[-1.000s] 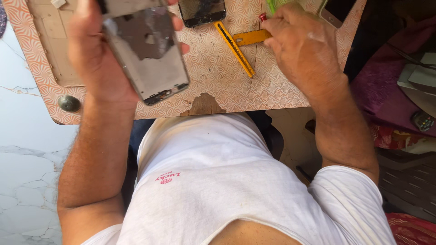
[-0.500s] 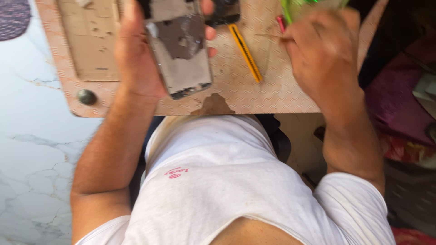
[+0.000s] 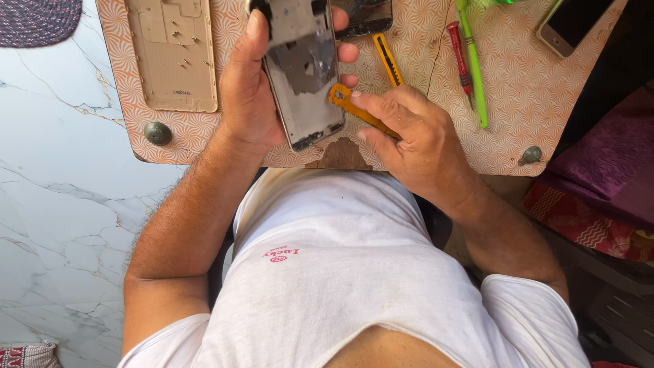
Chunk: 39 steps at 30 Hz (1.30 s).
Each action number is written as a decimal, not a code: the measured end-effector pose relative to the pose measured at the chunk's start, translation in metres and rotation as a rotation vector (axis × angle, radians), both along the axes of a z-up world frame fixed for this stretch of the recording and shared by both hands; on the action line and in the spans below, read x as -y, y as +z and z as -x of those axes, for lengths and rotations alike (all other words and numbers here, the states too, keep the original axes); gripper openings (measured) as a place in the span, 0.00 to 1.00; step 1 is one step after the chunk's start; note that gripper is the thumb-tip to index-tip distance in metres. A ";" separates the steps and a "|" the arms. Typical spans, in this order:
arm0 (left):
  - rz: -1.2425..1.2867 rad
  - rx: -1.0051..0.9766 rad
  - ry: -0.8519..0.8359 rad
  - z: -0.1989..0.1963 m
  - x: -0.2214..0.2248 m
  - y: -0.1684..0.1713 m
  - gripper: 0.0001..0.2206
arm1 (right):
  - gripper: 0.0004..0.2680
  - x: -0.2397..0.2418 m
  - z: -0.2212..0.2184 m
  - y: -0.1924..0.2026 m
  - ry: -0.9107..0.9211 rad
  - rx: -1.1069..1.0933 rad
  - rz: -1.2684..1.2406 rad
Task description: The person pries open the internal components of a mobile phone and uses a yellow plastic tool to scrape away residue from the interior frame of the device.
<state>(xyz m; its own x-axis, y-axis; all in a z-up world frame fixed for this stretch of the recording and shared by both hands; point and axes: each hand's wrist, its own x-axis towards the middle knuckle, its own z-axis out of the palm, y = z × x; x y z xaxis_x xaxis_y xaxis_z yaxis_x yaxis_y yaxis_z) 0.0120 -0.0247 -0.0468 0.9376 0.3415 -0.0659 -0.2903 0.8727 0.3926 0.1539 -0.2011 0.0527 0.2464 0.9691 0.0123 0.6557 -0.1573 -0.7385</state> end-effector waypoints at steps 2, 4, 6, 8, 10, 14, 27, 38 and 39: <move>0.010 0.023 -0.002 0.001 0.002 0.000 0.31 | 0.13 0.000 0.001 0.001 0.002 0.035 0.006; 0.013 0.029 -0.002 -0.001 0.002 -0.001 0.31 | 0.13 -0.001 -0.001 -0.001 0.009 0.041 0.035; 0.006 -0.007 -0.001 0.001 0.002 -0.001 0.33 | 0.13 -0.001 -0.002 -0.003 0.031 0.027 0.013; 0.000 -0.056 -0.003 0.001 0.002 0.000 0.34 | 0.13 -0.003 -0.002 -0.004 0.045 0.021 -0.005; 0.019 -0.068 -0.006 0.000 0.002 0.000 0.34 | 0.12 -0.004 -0.001 -0.006 0.046 0.023 -0.013; 0.082 -0.043 -0.024 -0.001 0.003 -0.002 0.33 | 0.12 -0.006 -0.001 -0.008 0.053 0.056 -0.039; 0.049 -0.053 -0.052 -0.002 0.000 -0.001 0.32 | 0.13 -0.003 -0.006 -0.022 0.151 0.210 -0.138; -0.066 -0.132 -0.014 -0.005 0.001 0.002 0.34 | 0.13 0.002 0.007 -0.029 0.008 -0.129 -0.065; -0.069 -0.131 -0.009 -0.006 0.002 0.002 0.34 | 0.13 0.004 0.008 -0.030 -0.010 -0.152 -0.064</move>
